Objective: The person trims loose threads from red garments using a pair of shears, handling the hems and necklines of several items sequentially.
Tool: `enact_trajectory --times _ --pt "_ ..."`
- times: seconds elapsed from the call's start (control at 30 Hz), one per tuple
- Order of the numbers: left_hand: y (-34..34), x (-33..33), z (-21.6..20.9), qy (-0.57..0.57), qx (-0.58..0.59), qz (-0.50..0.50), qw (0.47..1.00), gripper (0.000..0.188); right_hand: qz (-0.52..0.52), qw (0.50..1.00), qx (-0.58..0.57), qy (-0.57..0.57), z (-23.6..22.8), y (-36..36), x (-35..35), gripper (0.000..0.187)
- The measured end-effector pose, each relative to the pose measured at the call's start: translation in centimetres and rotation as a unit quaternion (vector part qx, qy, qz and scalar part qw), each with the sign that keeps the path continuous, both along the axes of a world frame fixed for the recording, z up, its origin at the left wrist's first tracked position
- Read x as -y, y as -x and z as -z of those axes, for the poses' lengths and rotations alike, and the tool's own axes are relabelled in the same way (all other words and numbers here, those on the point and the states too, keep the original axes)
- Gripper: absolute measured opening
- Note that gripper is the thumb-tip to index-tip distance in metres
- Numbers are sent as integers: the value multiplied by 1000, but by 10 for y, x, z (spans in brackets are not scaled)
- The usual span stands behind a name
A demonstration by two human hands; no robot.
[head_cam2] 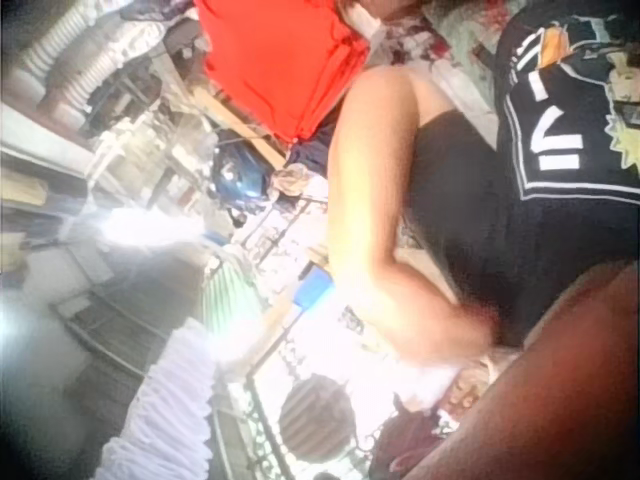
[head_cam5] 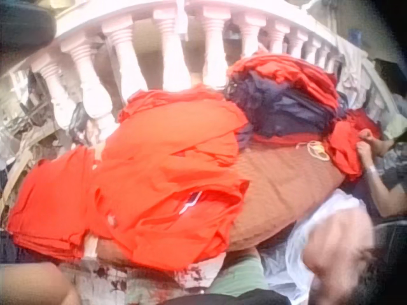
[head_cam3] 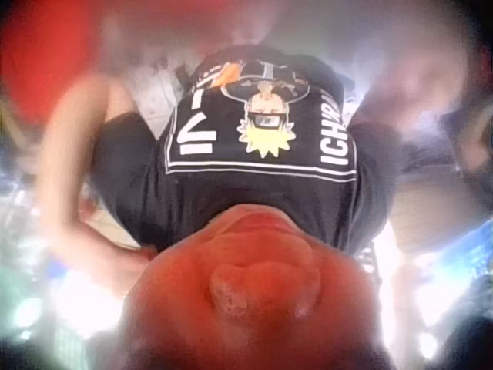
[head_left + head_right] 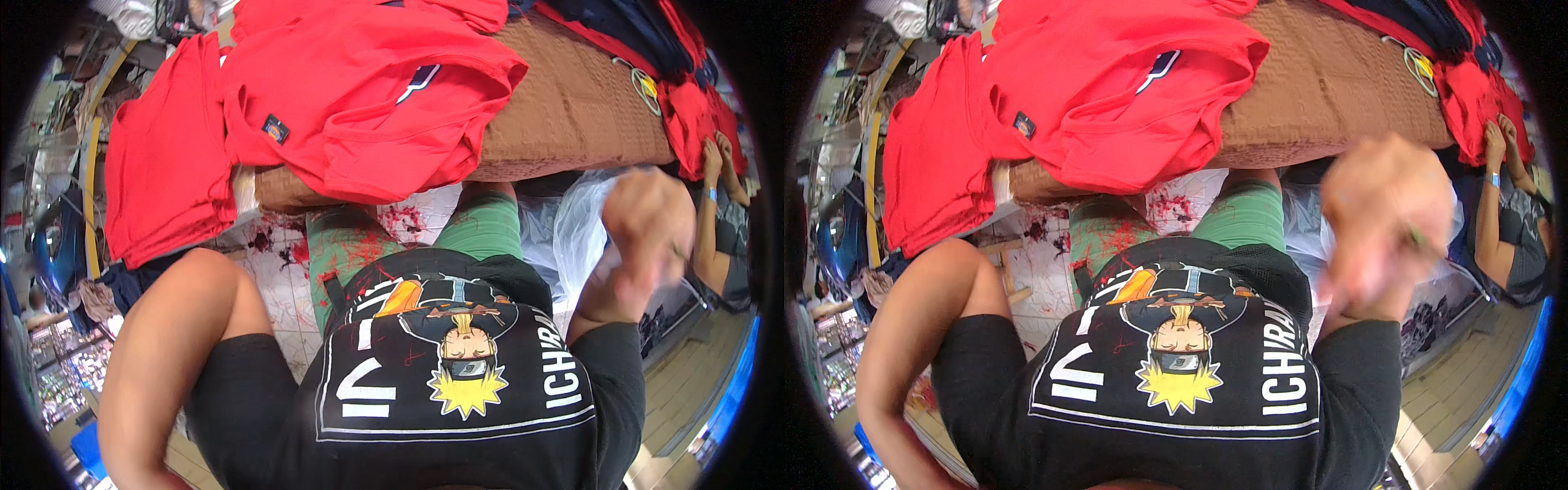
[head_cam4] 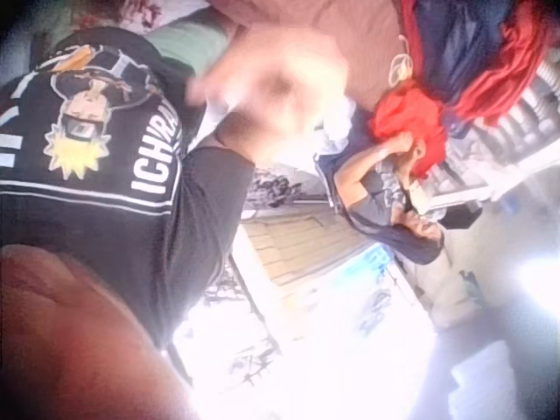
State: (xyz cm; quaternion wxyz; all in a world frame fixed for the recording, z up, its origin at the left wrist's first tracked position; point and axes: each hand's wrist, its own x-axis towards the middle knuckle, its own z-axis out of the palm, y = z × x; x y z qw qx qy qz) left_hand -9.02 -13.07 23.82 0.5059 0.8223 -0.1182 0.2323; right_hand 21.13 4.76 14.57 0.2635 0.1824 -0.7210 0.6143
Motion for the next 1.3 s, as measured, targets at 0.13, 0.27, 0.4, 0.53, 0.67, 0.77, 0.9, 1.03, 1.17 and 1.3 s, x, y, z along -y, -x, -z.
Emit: enact_trajectory --times 0.13,0.27,0.4,0.53,0.67,0.77,0.9,1.03,1.17,1.3 --pt "-12 -4 11 32 -45 86 995 21 172 970 158 70 20 20 -3 12" --pt "-22 -24 70 101 -106 74 987 18 225 933 272 76 36 38 5 12" --pt "-33 -11 196 55 -240 -433 867 11 198 899 379 98 44 55 3 18" --pt "40 -8 182 57 -197 -718 665 17 284 913 275 -104 73 94 2 30" --pt "118 -28 164 36 -119 -875 468 38 343 884 302 -98 103 129 10 33" --pt "183 -21 218 26 -278 -836 473 47 285 878 366 -118 102 138 9 27" --pt "154 -29 94 152 -170 -812 537 56 278 914 294 27 21 63 -21 19" --pt "140 -14 -5 138 20 -620 772 59 420 904 -17 73 -42 -26 -42 25" --pt "167 -84 -64 119 2 -715 689 49 600 795 -16 84 -107 34 -98 36" --pt "163 -148 -7 378 148 -754 516 78 546 836 43 25 -114 27 -209 15"
